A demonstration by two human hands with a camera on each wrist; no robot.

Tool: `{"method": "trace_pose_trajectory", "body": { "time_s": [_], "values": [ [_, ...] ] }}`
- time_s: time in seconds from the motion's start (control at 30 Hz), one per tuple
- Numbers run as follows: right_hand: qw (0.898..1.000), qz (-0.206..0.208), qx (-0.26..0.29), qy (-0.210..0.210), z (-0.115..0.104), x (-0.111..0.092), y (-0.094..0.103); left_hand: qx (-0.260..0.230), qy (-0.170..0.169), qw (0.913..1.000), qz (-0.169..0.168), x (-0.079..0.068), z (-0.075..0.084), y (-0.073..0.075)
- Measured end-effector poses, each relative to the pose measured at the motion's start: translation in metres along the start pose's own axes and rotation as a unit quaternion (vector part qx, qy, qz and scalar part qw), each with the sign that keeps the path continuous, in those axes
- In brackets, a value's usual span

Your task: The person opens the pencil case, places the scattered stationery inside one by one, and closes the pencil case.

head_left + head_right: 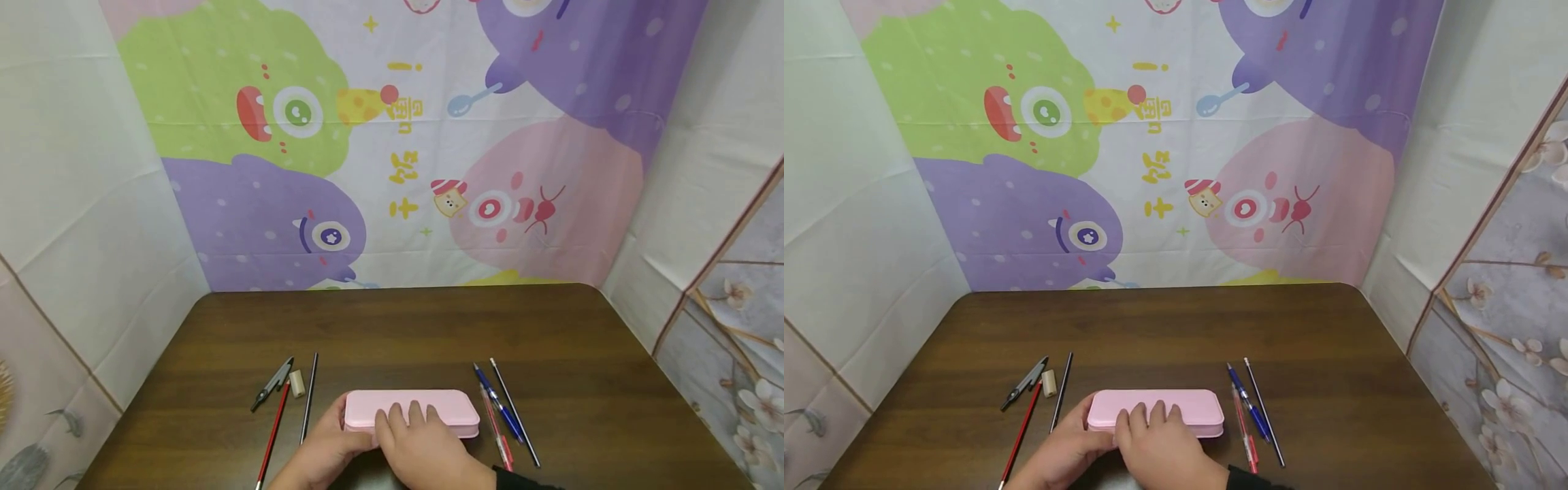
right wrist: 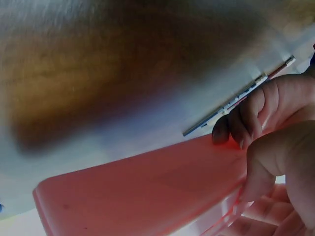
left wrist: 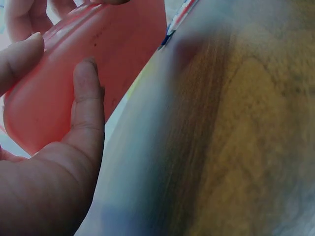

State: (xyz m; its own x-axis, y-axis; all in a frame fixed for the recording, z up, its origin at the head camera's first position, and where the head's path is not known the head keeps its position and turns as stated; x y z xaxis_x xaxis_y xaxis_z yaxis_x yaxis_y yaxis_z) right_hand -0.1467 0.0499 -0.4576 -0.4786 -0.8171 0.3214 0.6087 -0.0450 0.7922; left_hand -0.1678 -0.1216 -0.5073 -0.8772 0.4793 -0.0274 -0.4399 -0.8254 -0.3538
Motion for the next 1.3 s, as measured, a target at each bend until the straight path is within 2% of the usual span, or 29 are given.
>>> {"method": "trace_pose_trajectory", "body": {
  "time_s": [0.07,0.17,0.27,0.37,0.43,0.53,0.67,0.73,0.8,0.83,0.93,1.03,1.13,1.3],
  "values": [
    [1.0,-0.022,0.016,-0.006,0.001,0.0,0.0,0.005,-0.001,1.0,0.004,0.0,0.0,0.0],
    [0.993,-0.082,0.084,-0.023,0.007,-0.001,0.002,0.012,-0.001,0.9999,0.007,-0.001,0.001,0.001],
    [0.974,-0.108,0.182,-0.077,0.018,-0.006,0.003,0.011,0.0,0.9999,0.003,-0.002,0.003,0.004],
    [0.947,-0.084,0.27,-0.152,0.032,-0.017,0.0,0.003,-0.002,1.0,-0.006,-0.003,0.006,0.008],
    [0.925,-0.057,0.32,-0.195,0.041,-0.026,-0.003,-0.003,-0.005,0.9999,-0.011,-0.004,0.007,0.01],
    [0.886,-0.042,0.388,-0.25,0.052,-0.039,-0.011,-0.003,-0.01,0.9997,-0.021,-0.006,0.009,0.013],
    [0.821,-0.059,0.477,-0.307,0.057,-0.053,-0.022,-0.003,-0.014,0.9992,-0.037,-0.008,0.012,0.012],
    [0.793,-0.064,0.509,-0.328,0.058,-0.057,-0.026,-0.004,-0.016,0.9989,-0.045,-0.01,0.013,0.01],
    [0.771,-0.054,0.535,-0.341,0.058,-0.06,-0.027,-0.01,-0.018,0.9985,-0.051,-0.01,0.015,0.008],
    [0.763,-0.047,0.545,-0.345,0.058,-0.061,-0.028,-0.012,-0.02,0.9983,-0.053,-0.011,0.015,0.008],
    [0.752,-0.024,0.558,-0.35,0.058,-0.062,-0.029,-0.018,-0.024,0.9979,-0.057,-0.013,0.017,0.006],
    [0.752,-0.005,0.56,-0.346,0.056,-0.063,-0.031,-0.021,-0.022,0.998,-0.054,-0.014,0.019,0.006],
    [0.76,0.016,0.557,-0.335,0.055,-0.062,-0.033,-0.016,-0.021,0.9983,-0.052,-0.015,0.02,0.006],
    [0.782,0.045,0.537,-0.314,0.053,-0.059,-0.032,-0.002,-0.022,0.9981,-0.058,-0.017,0.019,0.008]
  ]
}}
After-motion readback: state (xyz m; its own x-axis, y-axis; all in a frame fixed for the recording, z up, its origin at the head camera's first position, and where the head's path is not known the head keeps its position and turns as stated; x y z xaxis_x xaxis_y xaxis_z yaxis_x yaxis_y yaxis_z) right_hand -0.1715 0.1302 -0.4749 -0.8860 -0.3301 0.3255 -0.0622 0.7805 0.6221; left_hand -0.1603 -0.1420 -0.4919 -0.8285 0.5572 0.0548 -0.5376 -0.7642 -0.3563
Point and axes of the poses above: each hand's wrist, its own x-axis towards the middle knuckle, its own y-axis out of the back of the hand, z = x × y, the point moved 2 cm from there along x, towards the middle knuckle, and after that the axes turned 7 degrees about -z, right-handed, at the moved point
